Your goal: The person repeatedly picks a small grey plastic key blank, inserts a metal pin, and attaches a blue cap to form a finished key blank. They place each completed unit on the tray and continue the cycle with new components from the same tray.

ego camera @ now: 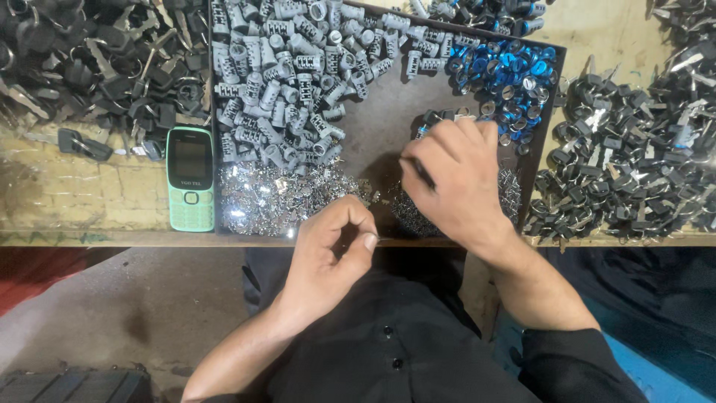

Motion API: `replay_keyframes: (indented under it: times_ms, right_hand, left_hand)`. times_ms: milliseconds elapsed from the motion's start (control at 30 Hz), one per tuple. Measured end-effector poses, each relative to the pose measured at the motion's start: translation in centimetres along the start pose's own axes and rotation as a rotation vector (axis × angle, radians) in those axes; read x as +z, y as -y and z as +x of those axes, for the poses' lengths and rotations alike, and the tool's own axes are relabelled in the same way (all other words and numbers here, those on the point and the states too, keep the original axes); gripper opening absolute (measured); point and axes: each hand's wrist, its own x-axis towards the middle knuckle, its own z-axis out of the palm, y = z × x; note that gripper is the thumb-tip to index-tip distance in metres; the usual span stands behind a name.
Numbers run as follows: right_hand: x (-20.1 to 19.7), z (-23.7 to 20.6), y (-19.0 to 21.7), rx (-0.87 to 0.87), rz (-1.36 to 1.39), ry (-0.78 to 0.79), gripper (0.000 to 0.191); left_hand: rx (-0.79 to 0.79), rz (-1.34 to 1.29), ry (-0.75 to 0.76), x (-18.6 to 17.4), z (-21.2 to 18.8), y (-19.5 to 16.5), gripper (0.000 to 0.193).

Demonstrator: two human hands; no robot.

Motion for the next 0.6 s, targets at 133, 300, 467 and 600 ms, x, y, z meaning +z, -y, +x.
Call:
replay_keyframes:
  times_ms: [133, 300, 467, 600]
  right_hand:
    - [-1.5, -3.0, 1.5, 0.151, 0.562, 0.092, 0.015]
    - [-1.0, -6.3, 3.0, 0.436, 1.180, 0.086, 0.012]
    - [-0.5, -7.9, 2.5, 0.430, 1.251, -0.011, 0.007]
    - [-0.4, -8.4, 2.2, 0.399, 1.249, -0.020, 0.004]
  left_hand:
    - [-0.124, -0.260, 0.040, 0.6, 0.1, 0.3, 0.008]
    - [-0.212, -0.375, 0.049, 1.6, 0.4, 0.7, 0.007]
    - [-0.208, -0.317, 0.083, 2.3, 0.4, 0.8, 0.012]
    - [-0.202, -0.277, 0.084, 2.6, 0.3, 0.6, 0.014]
